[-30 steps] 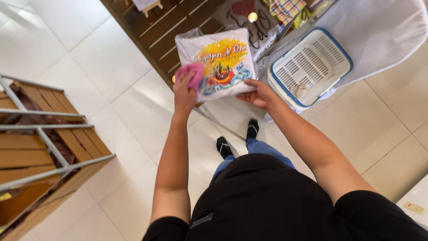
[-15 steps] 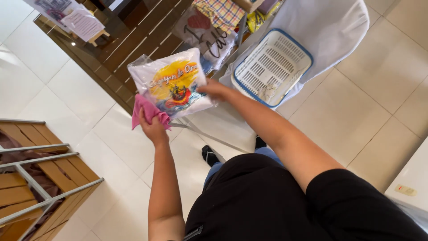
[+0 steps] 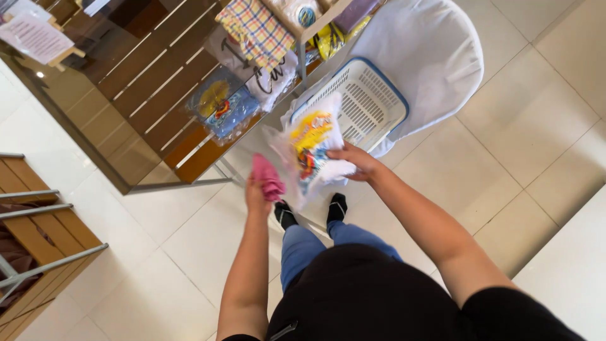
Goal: Wiping down packaged souvenir shirts and a display table with a cloth, then organizing them.
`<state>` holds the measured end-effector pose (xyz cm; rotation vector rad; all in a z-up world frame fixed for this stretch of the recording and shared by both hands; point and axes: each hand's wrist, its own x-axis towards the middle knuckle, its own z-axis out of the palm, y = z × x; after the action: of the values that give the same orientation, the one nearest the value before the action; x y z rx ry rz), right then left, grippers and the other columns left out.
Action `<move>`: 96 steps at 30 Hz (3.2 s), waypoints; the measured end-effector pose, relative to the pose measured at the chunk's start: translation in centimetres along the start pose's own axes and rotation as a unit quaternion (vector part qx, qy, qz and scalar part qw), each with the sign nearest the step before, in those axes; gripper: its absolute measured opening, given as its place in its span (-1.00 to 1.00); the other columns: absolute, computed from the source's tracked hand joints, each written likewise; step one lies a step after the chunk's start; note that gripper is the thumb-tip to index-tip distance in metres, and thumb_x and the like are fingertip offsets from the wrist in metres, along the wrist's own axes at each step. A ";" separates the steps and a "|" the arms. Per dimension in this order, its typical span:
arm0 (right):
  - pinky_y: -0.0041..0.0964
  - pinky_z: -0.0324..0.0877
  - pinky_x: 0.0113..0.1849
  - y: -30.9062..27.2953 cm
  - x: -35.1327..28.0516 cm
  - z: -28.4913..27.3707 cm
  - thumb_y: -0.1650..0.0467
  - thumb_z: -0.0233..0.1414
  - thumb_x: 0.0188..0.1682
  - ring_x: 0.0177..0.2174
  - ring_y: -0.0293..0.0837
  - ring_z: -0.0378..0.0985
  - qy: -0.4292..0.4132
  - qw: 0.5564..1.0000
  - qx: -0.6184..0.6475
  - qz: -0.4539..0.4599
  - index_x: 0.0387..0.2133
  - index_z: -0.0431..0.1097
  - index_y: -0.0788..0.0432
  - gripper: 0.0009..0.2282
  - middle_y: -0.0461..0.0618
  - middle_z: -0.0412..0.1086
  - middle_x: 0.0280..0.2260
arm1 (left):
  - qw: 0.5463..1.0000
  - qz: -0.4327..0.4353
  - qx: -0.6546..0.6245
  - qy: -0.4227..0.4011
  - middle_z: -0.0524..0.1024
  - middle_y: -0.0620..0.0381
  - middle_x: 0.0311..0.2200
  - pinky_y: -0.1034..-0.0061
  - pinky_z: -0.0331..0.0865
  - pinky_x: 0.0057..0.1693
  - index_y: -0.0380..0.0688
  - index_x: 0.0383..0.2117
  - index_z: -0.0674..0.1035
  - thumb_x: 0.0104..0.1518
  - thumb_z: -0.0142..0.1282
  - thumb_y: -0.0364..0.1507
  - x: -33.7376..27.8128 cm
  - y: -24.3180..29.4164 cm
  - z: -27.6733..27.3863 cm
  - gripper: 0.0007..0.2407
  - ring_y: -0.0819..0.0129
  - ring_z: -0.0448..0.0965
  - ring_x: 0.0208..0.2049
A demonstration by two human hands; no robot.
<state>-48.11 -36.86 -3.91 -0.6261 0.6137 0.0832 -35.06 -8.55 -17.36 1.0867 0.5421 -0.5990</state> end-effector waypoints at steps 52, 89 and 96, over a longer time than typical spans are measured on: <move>0.00 0.30 0.10 20.8 36.0 8.2 0.45 0.13 -0.07 0.07 0.08 0.46 0.037 0.871 -0.490 -0.016 0.18 0.36 0.11 -0.53 0.14 0.44 0.03 | 0.874 0.185 0.401 0.201 0.40 -0.20 0.21 0.18 0.20 0.38 -0.14 0.28 0.35 0.18 -0.07 -0.45 14.6 13.0 -14.2 -0.54 -0.06 0.36 0.25; 0.41 0.31 0.06 24.2 47.6 16.9 0.29 0.13 -0.03 0.17 0.52 0.23 0.078 0.631 -0.762 -0.118 0.44 -0.12 -0.08 -0.25 0.47 -0.11 0.30 | 0.650 0.347 0.624 0.261 0.05 -0.38 0.35 -0.19 -0.08 0.39 -0.01 0.36 0.26 -0.04 0.32 -0.27 28.4 7.7 -18.3 -0.26 -0.43 0.02 0.36; 0.04 0.43 0.01 24.1 48.0 18.3 0.20 0.06 0.02 0.07 0.09 0.47 0.070 0.434 -0.858 -0.266 0.08 0.42 -0.29 -0.67 -0.01 0.40 0.08 | 0.700 0.351 0.569 0.249 0.41 -0.02 0.18 -0.06 0.35 0.18 0.16 0.23 0.42 0.08 0.18 -0.26 29.0 12.9 -17.9 -0.49 -0.09 0.40 0.22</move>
<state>-5.40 -11.95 -31.76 -2.8874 0.2248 0.0310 -7.32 7.10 -35.06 2.5362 0.0947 0.1659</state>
